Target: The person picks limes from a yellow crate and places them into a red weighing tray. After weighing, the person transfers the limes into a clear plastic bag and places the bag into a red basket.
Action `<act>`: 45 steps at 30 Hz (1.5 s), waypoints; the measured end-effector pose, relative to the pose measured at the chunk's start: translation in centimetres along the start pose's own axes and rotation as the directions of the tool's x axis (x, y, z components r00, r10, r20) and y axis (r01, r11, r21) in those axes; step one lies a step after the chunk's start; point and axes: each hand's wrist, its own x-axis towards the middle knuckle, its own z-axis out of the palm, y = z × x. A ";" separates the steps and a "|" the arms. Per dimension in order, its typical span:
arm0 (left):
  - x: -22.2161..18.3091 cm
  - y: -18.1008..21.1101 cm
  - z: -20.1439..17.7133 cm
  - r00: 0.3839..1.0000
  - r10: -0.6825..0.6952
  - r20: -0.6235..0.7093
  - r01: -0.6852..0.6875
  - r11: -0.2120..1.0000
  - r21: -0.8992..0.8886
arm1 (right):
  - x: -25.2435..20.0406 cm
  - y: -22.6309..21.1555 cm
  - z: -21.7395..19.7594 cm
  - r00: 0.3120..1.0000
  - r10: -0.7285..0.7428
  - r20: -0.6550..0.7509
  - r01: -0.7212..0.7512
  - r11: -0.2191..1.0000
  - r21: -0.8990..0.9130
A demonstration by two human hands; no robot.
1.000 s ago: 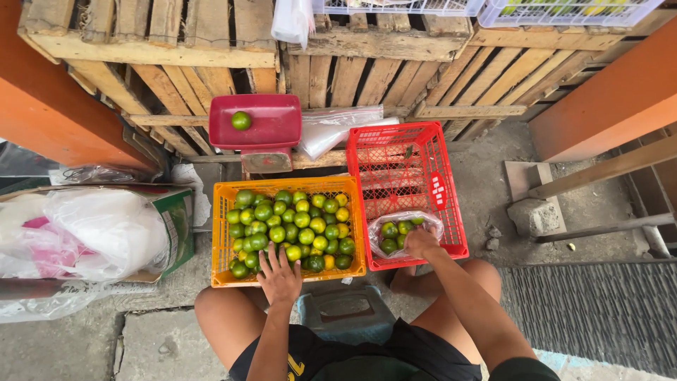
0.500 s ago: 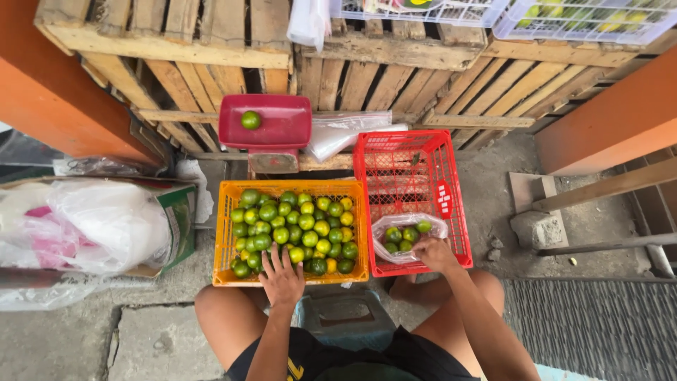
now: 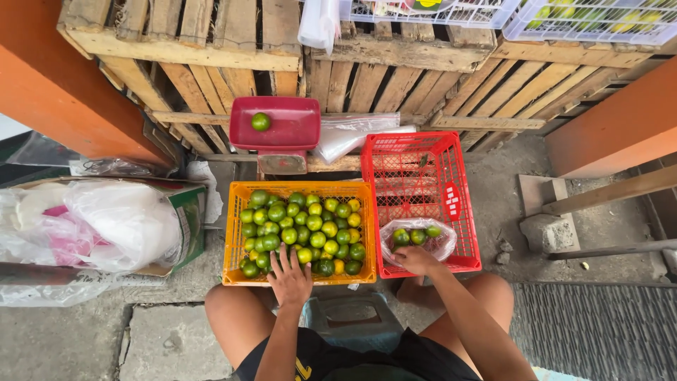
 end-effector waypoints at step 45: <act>1.8 0.3 -6.7 0.902 -0.001 0.431 0.025 0.998 -0.049 | 21.3 -43.0 -15.9 0.802 -0.310 -0.511 0.330 0.942 -0.054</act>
